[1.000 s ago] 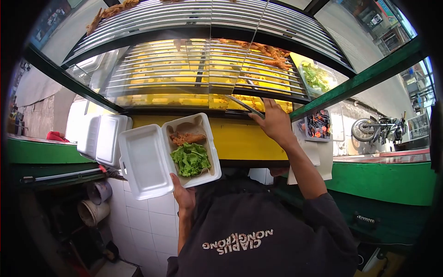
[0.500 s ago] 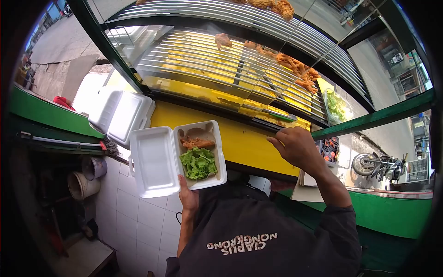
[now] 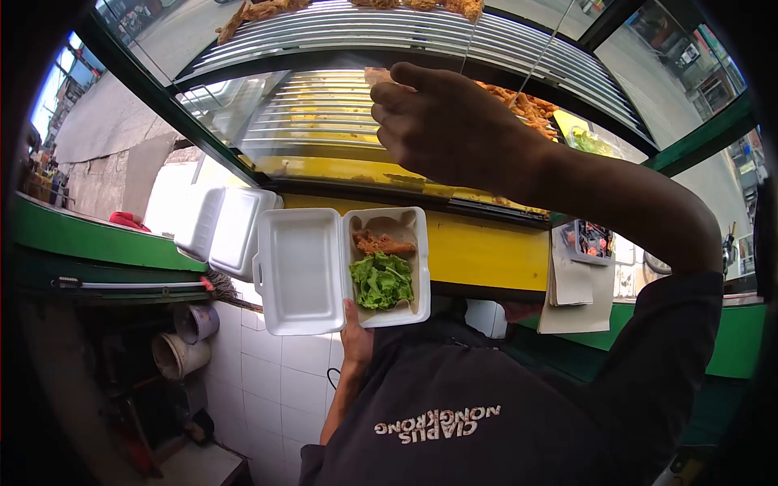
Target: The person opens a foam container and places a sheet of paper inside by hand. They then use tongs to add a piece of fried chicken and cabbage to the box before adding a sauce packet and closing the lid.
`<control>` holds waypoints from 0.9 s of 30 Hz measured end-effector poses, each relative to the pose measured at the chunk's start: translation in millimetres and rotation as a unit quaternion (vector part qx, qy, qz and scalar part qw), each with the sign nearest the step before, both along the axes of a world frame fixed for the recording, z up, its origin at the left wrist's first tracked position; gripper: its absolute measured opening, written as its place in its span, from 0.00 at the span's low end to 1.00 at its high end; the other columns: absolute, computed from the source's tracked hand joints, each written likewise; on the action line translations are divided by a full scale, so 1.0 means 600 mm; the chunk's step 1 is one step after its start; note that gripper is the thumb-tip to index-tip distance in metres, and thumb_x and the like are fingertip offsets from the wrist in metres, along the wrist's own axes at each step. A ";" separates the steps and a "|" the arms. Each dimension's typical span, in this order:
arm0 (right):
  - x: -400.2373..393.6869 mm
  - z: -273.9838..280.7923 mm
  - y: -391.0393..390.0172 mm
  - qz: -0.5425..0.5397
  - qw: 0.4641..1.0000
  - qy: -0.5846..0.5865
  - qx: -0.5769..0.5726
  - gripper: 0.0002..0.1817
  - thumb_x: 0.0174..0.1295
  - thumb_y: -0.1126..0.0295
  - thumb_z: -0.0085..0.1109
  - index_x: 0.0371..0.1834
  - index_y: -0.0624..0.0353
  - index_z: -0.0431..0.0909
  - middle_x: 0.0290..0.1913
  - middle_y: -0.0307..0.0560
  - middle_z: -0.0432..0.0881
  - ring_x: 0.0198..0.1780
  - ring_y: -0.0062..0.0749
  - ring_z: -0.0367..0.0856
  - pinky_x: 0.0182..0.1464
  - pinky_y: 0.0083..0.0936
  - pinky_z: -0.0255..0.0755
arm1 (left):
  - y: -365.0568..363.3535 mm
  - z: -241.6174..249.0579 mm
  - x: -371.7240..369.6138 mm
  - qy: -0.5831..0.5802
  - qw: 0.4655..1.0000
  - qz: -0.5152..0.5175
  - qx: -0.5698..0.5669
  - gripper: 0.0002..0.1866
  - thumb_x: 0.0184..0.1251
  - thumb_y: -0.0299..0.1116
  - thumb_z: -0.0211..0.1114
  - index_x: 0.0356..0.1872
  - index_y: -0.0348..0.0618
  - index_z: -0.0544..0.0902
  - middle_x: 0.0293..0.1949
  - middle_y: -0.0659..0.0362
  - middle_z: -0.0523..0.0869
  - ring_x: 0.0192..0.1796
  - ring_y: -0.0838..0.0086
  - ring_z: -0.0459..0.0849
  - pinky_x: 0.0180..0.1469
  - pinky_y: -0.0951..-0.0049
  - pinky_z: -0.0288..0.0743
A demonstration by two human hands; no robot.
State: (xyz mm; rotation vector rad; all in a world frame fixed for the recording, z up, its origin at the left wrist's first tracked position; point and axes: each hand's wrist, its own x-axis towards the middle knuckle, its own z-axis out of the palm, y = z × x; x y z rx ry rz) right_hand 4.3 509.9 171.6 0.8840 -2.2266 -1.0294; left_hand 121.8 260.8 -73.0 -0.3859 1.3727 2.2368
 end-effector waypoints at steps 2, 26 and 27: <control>0.014 0.000 0.017 0.010 1.000 -0.006 -0.020 0.10 0.59 0.65 0.62 0.21 0.52 0.82 0.32 0.31 0.83 0.50 0.21 0.78 0.66 0.24 0.57 | 0.000 -0.003 -0.003 -0.016 1.000 -0.022 -0.015 0.35 0.79 0.56 0.42 0.71 0.34 0.61 0.64 0.55 0.72 0.62 0.73 0.74 0.62 0.72 0.69; 0.263 0.005 0.262 -0.071 0.992 -0.009 -0.103 0.06 0.56 0.68 0.64 0.24 0.53 0.80 0.35 0.36 0.81 0.50 0.23 0.78 0.63 0.23 0.69 | 0.155 0.012 0.059 -0.039 0.986 -0.158 -0.037 0.36 0.77 0.59 0.42 0.72 0.38 0.59 0.66 0.52 0.70 0.66 0.62 0.72 0.66 0.59 0.69; 0.274 0.007 0.264 -0.047 0.987 -0.021 -0.153 0.06 0.56 0.69 0.65 0.24 0.54 0.79 0.34 0.37 0.81 0.48 0.24 0.79 0.59 0.24 0.72 | 0.159 0.009 0.061 -0.051 0.985 -0.162 -0.038 0.37 0.77 0.59 0.42 0.72 0.38 0.59 0.66 0.52 0.70 0.66 0.61 0.72 0.66 0.59 0.69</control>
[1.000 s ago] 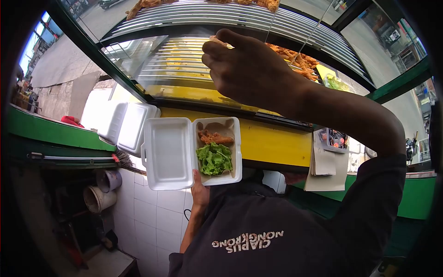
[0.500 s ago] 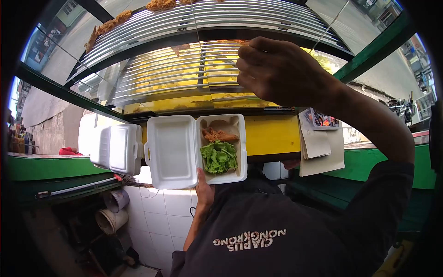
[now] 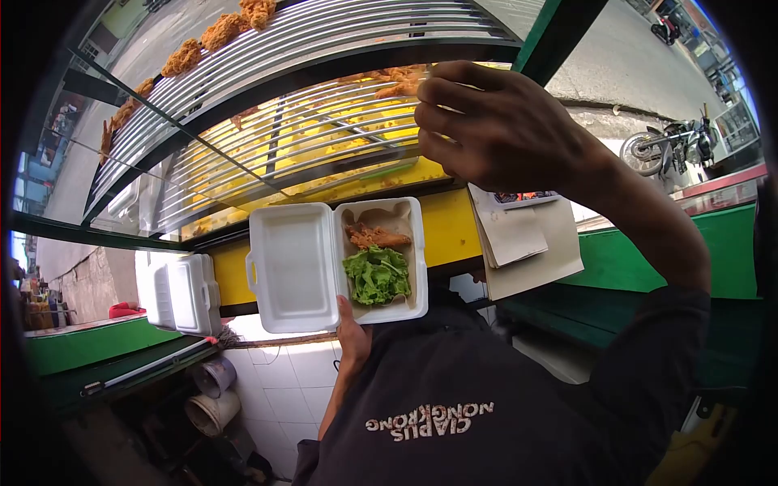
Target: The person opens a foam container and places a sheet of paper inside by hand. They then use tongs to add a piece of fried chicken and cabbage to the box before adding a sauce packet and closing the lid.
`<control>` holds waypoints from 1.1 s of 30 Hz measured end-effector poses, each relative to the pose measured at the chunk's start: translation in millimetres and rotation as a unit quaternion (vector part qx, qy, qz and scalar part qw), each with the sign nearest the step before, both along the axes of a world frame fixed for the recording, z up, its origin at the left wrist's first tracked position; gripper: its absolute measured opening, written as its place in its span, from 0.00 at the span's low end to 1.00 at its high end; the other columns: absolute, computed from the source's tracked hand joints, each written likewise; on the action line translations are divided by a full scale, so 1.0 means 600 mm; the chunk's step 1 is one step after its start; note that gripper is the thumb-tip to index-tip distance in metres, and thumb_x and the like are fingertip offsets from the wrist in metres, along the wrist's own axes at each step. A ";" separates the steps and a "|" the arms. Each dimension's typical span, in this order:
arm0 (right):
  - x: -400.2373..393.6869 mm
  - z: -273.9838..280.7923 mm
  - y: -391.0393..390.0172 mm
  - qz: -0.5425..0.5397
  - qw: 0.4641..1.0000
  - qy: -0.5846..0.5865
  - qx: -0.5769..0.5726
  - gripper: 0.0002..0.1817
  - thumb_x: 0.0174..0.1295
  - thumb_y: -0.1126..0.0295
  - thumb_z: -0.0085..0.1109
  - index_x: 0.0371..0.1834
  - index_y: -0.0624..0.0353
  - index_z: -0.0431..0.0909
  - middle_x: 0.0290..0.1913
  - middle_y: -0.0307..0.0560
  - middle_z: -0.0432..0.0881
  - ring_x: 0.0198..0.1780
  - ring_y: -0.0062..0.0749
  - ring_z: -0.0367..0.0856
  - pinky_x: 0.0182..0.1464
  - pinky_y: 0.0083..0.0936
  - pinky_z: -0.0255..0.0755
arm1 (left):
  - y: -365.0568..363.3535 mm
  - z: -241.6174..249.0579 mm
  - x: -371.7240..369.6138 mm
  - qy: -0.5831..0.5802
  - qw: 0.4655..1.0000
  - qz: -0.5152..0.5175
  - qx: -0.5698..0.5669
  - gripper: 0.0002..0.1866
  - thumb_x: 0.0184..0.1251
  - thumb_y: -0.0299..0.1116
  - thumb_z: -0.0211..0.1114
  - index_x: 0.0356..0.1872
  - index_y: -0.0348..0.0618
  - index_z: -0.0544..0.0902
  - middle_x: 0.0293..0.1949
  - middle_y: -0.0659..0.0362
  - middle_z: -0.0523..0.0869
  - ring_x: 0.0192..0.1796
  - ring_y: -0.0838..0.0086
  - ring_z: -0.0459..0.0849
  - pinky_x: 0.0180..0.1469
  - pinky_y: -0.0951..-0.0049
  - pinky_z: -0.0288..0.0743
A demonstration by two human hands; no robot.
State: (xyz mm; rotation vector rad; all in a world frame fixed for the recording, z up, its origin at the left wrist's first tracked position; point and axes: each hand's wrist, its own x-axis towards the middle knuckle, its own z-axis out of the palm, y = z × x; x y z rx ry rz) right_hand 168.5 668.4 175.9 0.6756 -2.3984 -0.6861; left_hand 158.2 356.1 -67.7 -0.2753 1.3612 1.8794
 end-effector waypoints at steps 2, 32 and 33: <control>0.034 0.015 0.005 0.011 0.990 -0.059 -0.128 0.07 0.55 0.69 0.65 0.23 0.56 0.78 0.33 0.40 0.81 0.43 0.27 0.82 0.49 0.27 0.77 | 0.015 0.006 0.010 0.001 1.000 -0.005 -0.011 0.37 0.77 0.60 0.41 0.72 0.38 0.59 0.66 0.51 0.70 0.66 0.61 0.72 0.66 0.59 0.69; 0.223 -0.221 0.215 -0.215 0.809 -0.211 -0.505 0.12 0.55 0.78 0.62 0.42 0.56 0.85 0.41 0.48 0.86 0.46 0.43 0.83 0.51 0.34 0.76 | 0.197 -0.017 0.182 0.038 0.993 0.079 0.080 0.32 0.80 0.53 0.39 0.70 0.36 0.62 0.65 0.55 0.71 0.65 0.70 0.72 0.66 0.68 0.67; 0.224 -0.211 0.194 -0.137 0.816 -0.215 -0.518 0.13 0.53 0.79 0.65 0.42 0.56 0.86 0.43 0.45 0.86 0.49 0.40 0.82 0.53 0.33 0.76 | 0.198 -0.015 0.181 0.038 0.993 0.082 0.077 0.32 0.80 0.53 0.39 0.70 0.36 0.62 0.65 0.55 0.71 0.65 0.70 0.72 0.66 0.68 0.67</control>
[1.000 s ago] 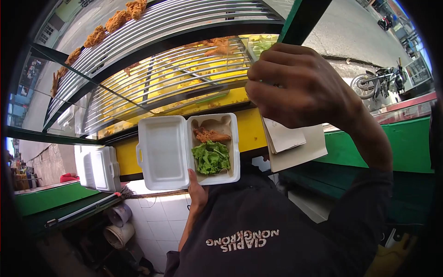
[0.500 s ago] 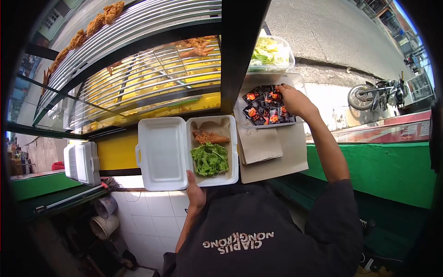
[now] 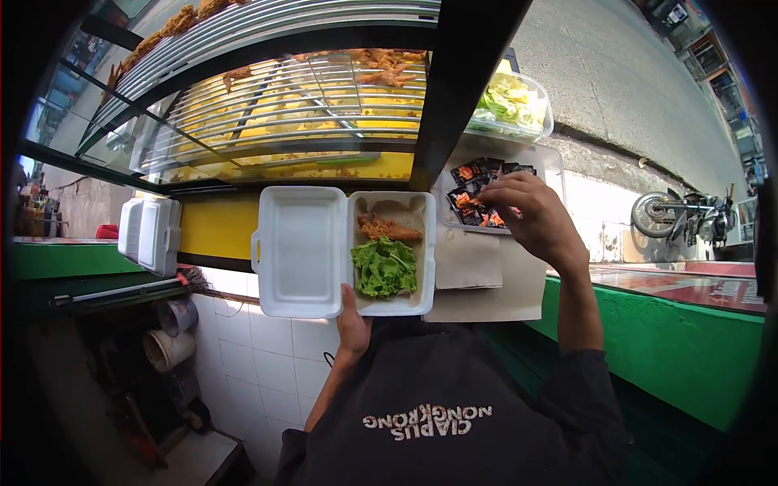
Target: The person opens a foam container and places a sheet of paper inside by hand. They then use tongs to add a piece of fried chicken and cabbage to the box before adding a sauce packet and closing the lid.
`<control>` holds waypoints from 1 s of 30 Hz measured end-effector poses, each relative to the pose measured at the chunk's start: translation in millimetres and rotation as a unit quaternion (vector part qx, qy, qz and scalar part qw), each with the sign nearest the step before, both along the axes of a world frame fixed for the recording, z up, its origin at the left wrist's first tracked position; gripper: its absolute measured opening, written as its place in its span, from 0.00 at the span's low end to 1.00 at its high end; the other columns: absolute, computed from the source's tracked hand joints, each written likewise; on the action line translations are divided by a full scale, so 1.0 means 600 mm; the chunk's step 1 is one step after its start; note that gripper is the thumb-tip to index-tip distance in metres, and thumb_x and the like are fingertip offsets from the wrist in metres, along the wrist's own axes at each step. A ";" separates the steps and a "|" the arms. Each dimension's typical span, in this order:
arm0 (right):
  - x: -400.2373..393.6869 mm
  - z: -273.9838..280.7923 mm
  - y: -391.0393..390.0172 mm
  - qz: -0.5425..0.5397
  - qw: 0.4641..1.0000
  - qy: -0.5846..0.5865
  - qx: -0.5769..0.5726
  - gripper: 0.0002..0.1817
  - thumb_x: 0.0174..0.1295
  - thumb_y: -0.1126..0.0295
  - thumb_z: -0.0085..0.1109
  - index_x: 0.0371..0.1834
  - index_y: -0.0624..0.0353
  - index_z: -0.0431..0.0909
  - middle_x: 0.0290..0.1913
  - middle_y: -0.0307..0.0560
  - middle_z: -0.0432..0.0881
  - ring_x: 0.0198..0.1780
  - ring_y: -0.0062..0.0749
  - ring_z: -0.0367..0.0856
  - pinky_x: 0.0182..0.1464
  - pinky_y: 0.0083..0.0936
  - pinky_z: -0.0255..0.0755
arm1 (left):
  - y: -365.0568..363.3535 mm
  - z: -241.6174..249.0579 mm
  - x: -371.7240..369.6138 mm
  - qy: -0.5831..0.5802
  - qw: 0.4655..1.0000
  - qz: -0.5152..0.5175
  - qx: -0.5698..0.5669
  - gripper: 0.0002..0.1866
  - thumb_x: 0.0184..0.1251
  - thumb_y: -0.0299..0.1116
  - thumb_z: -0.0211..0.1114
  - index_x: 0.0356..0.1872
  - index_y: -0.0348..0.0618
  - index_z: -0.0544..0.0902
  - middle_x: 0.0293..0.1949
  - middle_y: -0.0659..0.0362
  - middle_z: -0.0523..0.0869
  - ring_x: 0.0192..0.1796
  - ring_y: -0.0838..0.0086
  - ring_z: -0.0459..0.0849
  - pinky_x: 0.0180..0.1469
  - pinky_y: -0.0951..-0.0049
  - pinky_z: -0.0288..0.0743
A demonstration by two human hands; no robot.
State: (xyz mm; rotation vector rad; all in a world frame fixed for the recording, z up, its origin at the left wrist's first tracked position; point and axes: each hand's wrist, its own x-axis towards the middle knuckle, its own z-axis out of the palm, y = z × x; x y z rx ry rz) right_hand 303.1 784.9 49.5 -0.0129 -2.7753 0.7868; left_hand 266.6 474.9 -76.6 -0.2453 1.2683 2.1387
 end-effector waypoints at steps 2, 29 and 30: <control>-0.001 0.009 -0.048 0.091 0.994 0.041 0.042 0.12 0.52 0.77 0.64 0.40 0.54 0.86 0.45 0.41 0.85 0.52 0.38 0.79 0.53 0.34 0.74 | 0.002 0.003 -0.002 0.032 0.999 -0.007 -0.023 0.36 0.78 0.57 0.38 0.72 0.35 0.58 0.69 0.50 0.67 0.70 0.62 0.67 0.72 0.60 0.61; -0.013 -0.136 -0.250 -0.167 0.880 0.014 -0.445 0.15 0.69 0.73 0.57 0.55 0.69 0.74 0.49 0.46 0.80 0.41 0.19 0.78 0.45 0.20 0.74 | -0.042 -0.001 -0.025 0.003 0.999 0.042 -0.008 0.36 0.79 0.57 0.38 0.72 0.35 0.57 0.68 0.49 0.68 0.69 0.61 0.69 0.71 0.60 0.62; -0.017 -0.146 -0.252 -0.165 0.881 0.013 -0.444 0.15 0.69 0.73 0.57 0.55 0.69 0.74 0.49 0.46 0.80 0.41 0.19 0.78 0.45 0.20 0.74 | -0.044 -0.001 -0.027 0.003 0.999 0.045 -0.007 0.36 0.79 0.57 0.38 0.72 0.35 0.57 0.68 0.49 0.68 0.69 0.61 0.69 0.71 0.60 0.62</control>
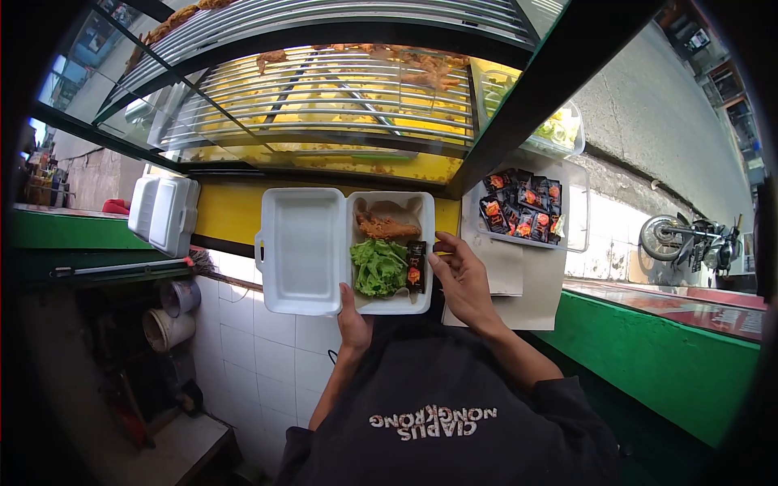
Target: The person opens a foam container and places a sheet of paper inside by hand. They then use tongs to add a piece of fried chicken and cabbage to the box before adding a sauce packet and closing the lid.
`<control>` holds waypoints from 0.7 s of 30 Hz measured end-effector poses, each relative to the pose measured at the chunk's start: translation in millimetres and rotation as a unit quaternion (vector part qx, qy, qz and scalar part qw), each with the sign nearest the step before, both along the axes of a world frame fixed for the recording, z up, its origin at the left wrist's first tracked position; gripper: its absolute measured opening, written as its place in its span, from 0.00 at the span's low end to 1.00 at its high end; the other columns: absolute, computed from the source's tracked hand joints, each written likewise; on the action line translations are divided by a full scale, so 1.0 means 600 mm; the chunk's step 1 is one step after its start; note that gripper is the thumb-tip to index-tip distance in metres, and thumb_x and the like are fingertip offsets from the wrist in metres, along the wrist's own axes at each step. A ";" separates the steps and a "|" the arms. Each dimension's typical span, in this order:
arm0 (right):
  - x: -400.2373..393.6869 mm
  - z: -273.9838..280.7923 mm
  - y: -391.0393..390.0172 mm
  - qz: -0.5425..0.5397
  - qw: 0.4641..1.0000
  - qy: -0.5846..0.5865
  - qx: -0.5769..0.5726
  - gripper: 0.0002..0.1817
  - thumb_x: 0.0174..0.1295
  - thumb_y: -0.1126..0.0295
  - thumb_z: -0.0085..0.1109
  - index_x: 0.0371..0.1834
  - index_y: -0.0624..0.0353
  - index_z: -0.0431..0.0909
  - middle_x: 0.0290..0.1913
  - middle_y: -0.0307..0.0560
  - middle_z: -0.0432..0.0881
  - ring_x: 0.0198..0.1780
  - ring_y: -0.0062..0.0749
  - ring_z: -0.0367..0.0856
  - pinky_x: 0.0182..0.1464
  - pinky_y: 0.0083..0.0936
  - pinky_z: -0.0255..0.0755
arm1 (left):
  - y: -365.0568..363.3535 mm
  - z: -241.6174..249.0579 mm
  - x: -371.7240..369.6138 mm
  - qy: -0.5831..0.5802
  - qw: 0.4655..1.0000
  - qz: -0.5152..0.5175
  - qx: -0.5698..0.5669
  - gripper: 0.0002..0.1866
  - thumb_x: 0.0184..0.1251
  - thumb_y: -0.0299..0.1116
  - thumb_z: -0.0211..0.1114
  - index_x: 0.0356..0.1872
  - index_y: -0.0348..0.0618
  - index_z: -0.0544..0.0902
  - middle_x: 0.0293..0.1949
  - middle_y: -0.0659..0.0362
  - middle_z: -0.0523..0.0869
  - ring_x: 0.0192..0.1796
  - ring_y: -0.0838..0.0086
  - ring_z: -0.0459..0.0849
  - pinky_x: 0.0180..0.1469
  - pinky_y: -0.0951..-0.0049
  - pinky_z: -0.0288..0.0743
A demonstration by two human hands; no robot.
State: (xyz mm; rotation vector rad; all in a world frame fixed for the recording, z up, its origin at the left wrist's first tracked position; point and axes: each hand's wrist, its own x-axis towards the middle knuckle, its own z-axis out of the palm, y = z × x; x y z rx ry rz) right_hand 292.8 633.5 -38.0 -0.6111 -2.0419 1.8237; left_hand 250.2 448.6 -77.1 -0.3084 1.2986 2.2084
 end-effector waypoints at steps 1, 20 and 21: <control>-0.004 -0.006 -0.001 0.020 0.995 -0.048 -0.080 0.13 0.69 0.72 0.57 0.53 0.68 0.75 0.43 0.41 0.80 0.38 0.16 0.76 0.42 0.17 0.72 | -0.002 0.002 -0.002 0.006 1.000 0.002 -0.004 0.36 0.78 0.57 0.38 0.72 0.34 0.58 0.68 0.49 0.68 0.69 0.61 0.69 0.71 0.60 0.62; -0.098 -0.057 -0.106 0.035 0.972 -0.128 -0.192 0.11 0.72 0.67 0.54 0.45 0.65 0.80 0.35 0.39 0.83 0.35 0.18 0.79 0.42 0.19 0.76 | -0.157 0.016 -0.178 0.477 0.837 -0.150 -0.221 0.65 0.39 0.75 0.69 0.76 0.46 0.55 0.75 0.39 0.52 0.76 0.44 0.53 0.72 0.47 0.55; -0.099 -0.066 -0.105 0.038 0.970 -0.129 -0.204 0.14 0.74 0.65 0.50 0.46 0.65 0.80 0.36 0.40 0.83 0.36 0.20 0.80 0.44 0.21 0.78 | -0.151 0.028 -0.187 0.548 0.772 -0.185 -0.263 0.63 0.38 0.75 0.70 0.75 0.50 0.58 0.75 0.39 0.52 0.75 0.39 0.53 0.71 0.43 0.55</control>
